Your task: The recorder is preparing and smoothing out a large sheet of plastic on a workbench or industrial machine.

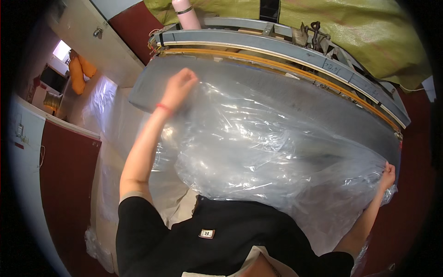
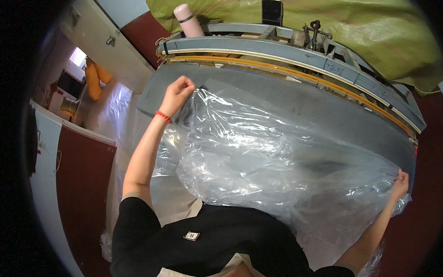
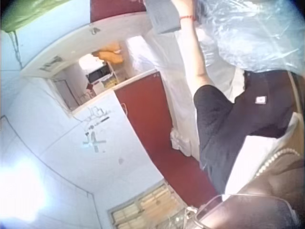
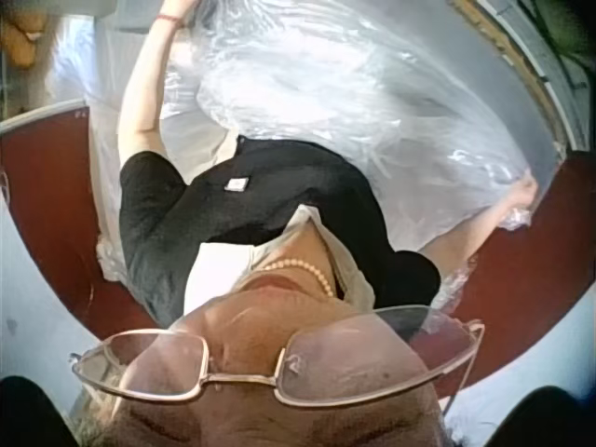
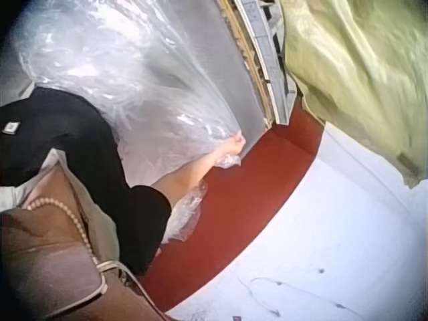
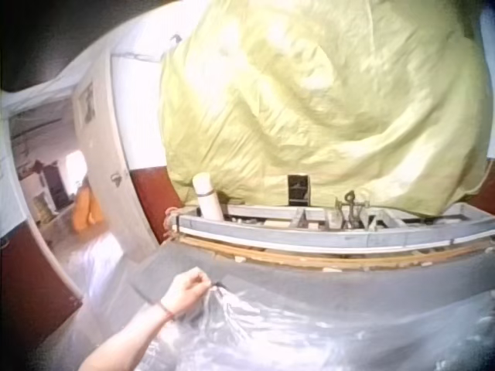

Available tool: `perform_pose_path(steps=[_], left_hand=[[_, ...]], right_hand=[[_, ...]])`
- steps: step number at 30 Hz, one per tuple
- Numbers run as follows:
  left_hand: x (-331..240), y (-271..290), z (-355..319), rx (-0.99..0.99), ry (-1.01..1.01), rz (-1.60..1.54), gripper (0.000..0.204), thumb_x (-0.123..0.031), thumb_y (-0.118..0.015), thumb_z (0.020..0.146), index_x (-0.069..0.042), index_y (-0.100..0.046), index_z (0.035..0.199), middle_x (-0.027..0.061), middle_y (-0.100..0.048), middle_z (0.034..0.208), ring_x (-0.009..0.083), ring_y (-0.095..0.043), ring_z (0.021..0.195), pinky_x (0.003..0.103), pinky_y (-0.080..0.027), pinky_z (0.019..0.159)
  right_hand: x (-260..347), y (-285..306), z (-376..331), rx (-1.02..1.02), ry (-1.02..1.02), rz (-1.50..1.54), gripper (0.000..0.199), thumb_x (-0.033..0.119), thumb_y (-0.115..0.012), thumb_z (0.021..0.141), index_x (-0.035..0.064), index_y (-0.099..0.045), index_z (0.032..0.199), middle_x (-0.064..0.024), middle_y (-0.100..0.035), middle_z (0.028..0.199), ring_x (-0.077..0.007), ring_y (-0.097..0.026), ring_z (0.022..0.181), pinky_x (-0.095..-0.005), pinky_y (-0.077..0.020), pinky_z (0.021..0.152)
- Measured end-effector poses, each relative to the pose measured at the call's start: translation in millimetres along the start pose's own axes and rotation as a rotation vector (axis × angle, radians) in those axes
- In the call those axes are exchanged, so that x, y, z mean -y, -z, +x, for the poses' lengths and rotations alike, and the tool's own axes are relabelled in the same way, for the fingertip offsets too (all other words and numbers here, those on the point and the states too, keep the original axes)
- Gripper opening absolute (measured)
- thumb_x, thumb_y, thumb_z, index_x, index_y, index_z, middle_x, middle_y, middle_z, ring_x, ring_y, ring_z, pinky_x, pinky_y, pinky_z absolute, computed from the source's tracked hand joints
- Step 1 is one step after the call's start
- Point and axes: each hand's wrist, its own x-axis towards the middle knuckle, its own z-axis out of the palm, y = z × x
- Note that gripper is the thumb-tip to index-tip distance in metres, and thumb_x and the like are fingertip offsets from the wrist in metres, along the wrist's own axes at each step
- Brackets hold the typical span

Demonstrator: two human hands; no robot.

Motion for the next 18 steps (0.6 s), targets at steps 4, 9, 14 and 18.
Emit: perform_pose_path(steps=[4,9,14,18], left_hand=[[10.5,-35.0,33.7,-0.182,-0.188,0.618,0.011,-0.011,-0.061,0.072,-0.004,-0.054,0.074,0.0124,-0.057,0.068,0.0275,-0.056,0.066,0.035,-0.044,0.062],[14.3,-58.2,43.0,-0.203,-0.148,0.742,0.012,-0.013,-0.062,0.07,-0.004,-0.055,0.074,0.0098,-0.058,0.068,0.0268,-0.056,0.07,0.037,-0.043,0.065],[19.9,-55.4,44.0,-0.192,-0.226,0.748,0.01,-0.014,-0.06,0.073,-0.005,-0.055,0.075,0.0106,-0.058,0.072,0.0262,-0.056,0.073,0.035,-0.043,0.065],[37.8,-60.6,62.6,-0.527,-0.072,0.297,0.016,-0.018,-0.047,0.083,-0.003,-0.052,0.081,0.0125,-0.055,0.068,0.0251,-0.055,0.061,0.034,-0.042,0.055]], right_hand=[[-14.1,-0.9,6.4,-0.013,0.034,0.174,0.031,0.033,-0.06,0.079,0.0049,-0.054,0.069,0.0026,-0.041,0.056,-0.0068,-0.036,0.053,-0.0223,-0.0339,0.05],[-41.9,1.4,13.4,-0.03,0.072,0.298,0.028,0.028,-0.058,0.082,0.0032,-0.054,0.07,0.0057,-0.041,0.059,-0.005,-0.035,0.056,-0.0188,-0.0315,0.051],[-35.5,6.1,14.6,-0.03,0.02,0.313,0.027,0.027,-0.06,0.081,0.0017,-0.056,0.071,0.0051,-0.046,0.061,-0.005,-0.037,0.059,-0.0185,-0.0327,0.054],[-40.6,-18.7,47.2,-0.101,-0.177,0.569,0.023,0.026,-0.057,0.083,0.0028,-0.059,0.08,0.0025,-0.052,0.066,-0.0074,-0.045,0.061,-0.0205,-0.036,0.056]])
